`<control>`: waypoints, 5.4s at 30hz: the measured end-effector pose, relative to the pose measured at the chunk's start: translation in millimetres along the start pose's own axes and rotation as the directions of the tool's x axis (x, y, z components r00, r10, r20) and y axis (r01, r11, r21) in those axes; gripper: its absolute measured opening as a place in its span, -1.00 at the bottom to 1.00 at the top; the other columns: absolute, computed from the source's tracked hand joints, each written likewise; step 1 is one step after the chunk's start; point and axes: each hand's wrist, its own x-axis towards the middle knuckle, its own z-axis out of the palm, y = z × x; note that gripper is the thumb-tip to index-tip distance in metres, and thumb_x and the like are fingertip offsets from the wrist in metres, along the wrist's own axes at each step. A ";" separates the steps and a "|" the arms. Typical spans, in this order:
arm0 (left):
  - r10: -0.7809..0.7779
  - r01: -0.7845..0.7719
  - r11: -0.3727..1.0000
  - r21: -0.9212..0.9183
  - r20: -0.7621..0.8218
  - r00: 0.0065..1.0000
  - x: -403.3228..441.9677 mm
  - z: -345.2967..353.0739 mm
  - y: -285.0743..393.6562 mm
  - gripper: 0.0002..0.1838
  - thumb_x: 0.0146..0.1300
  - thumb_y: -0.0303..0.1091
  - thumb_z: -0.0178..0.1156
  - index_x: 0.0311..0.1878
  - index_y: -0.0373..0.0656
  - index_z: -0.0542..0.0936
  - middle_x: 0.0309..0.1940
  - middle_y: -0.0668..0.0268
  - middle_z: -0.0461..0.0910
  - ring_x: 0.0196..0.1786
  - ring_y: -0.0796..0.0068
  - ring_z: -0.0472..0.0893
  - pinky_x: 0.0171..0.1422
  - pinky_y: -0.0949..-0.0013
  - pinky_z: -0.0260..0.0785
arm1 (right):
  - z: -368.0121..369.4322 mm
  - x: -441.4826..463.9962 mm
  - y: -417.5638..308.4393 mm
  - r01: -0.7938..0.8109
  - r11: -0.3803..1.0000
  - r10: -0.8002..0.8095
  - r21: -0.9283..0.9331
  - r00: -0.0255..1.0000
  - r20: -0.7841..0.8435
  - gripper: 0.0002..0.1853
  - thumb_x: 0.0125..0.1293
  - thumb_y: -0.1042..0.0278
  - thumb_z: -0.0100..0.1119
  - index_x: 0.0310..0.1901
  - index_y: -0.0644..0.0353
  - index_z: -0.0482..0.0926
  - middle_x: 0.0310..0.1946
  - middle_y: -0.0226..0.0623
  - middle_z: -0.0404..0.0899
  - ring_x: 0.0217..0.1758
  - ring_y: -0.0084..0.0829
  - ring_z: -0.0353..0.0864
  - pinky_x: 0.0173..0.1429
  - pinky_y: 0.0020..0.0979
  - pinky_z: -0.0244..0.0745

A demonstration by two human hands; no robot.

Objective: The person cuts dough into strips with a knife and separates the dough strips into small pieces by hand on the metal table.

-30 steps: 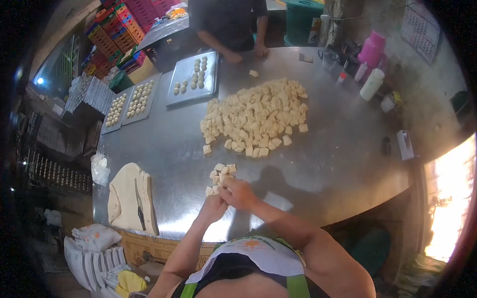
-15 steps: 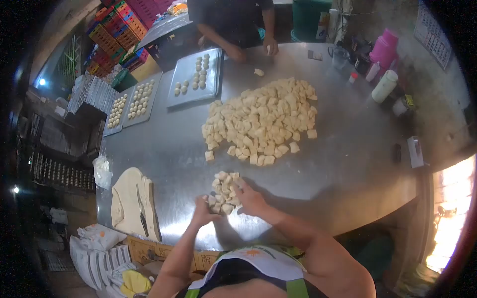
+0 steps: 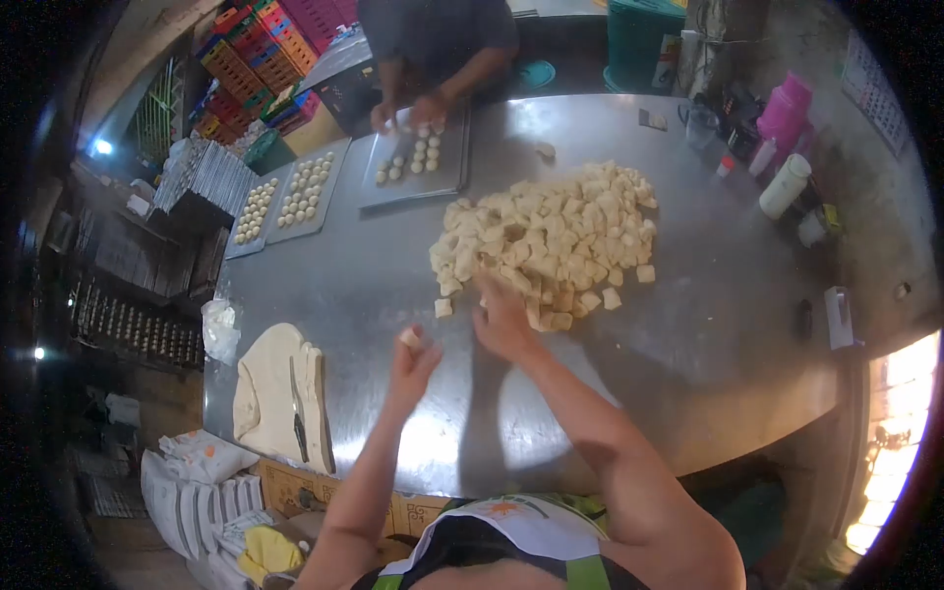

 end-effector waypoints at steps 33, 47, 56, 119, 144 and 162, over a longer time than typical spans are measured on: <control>-0.055 0.216 0.901 0.376 -0.395 0.917 -232.4 -262.0 -49.2 -0.38 0.17 -0.27 0.40 0.30 -0.20 0.47 0.09 0.09 0.55 0.15 0.08 0.55 0.33 0.15 0.37 | 394.0 -16.4 -124.0 0.466 0.860 -0.511 0.209 0.777 0.368 -0.73 0.10 0.34 0.35 -0.24 0.25 0.51 -0.23 -0.04 0.48 -0.12 -0.01 0.50 -0.08 -0.11 0.42; -0.265 0.278 0.360 0.890 -0.188 0.946 -166.3 -248.3 -78.3 -0.53 0.15 -0.21 0.29 0.16 -0.03 0.53 -0.01 -0.03 0.63 0.10 -0.12 0.58 0.17 0.05 0.45 | -50.6 -127.1 -145.0 -0.127 0.461 -0.633 0.878 0.646 0.426 -0.60 0.08 0.69 0.39 -0.40 0.14 0.26 -0.36 -0.32 0.39 -0.27 -0.36 0.39 -0.16 -0.34 0.34; -0.128 0.299 0.590 0.750 -0.278 0.952 -216.0 -147.7 78.0 -0.77 0.14 -0.30 0.24 -0.13 -0.10 0.66 -0.26 0.02 0.68 -0.14 -0.05 0.67 -0.08 0.07 0.50 | -134.0 -177.8 -63.7 -0.257 0.561 -0.029 0.787 0.944 0.329 -0.61 0.00 0.77 0.29 -0.37 0.09 0.28 -0.37 -0.40 0.35 -0.26 -0.51 0.41 -0.16 -0.43 0.37; 0.445 -0.365 0.894 -0.261 0.408 0.797 -200.6 -10.4 303.4 -0.69 0.05 -0.35 0.48 -0.26 -0.37 0.63 -0.41 0.08 0.63 -0.47 0.36 0.63 -0.47 0.32 0.41 | -94.5 -231.9 -83.6 -0.007 0.986 0.006 0.165 1.000 0.005 -0.68 0.05 0.58 0.47 -0.23 0.15 0.50 -0.41 -0.45 0.49 -0.33 -0.53 0.45 -0.12 -0.46 0.42; 0.368 -0.504 0.834 0.225 0.455 0.811 -106.2 31.8 111.9 -0.71 0.30 -0.59 0.16 0.09 -0.29 0.55 -0.14 0.34 0.60 -0.11 0.63 0.52 -0.11 0.51 0.43 | -85.8 -158.8 -124.9 0.468 0.880 -0.472 -0.083 0.880 -0.050 -0.69 0.20 0.13 0.36 -0.11 0.08 0.59 -0.27 -0.27 0.58 -0.22 -0.14 0.61 -0.08 -0.19 0.51; 0.014 -0.026 0.999 0.029 0.348 0.938 -114.8 43.6 100.2 -0.75 0.14 -0.62 0.24 -0.09 -0.29 0.66 -0.42 0.20 0.65 -0.30 0.45 0.64 -0.22 0.34 0.46 | -17.0 -184.2 -13.5 -0.204 0.968 0.217 -0.146 0.973 0.077 -0.62 0.17 0.04 0.37 -0.19 0.18 0.58 -0.22 -0.13 0.60 -0.12 -0.02 0.62 -0.05 -0.12 0.53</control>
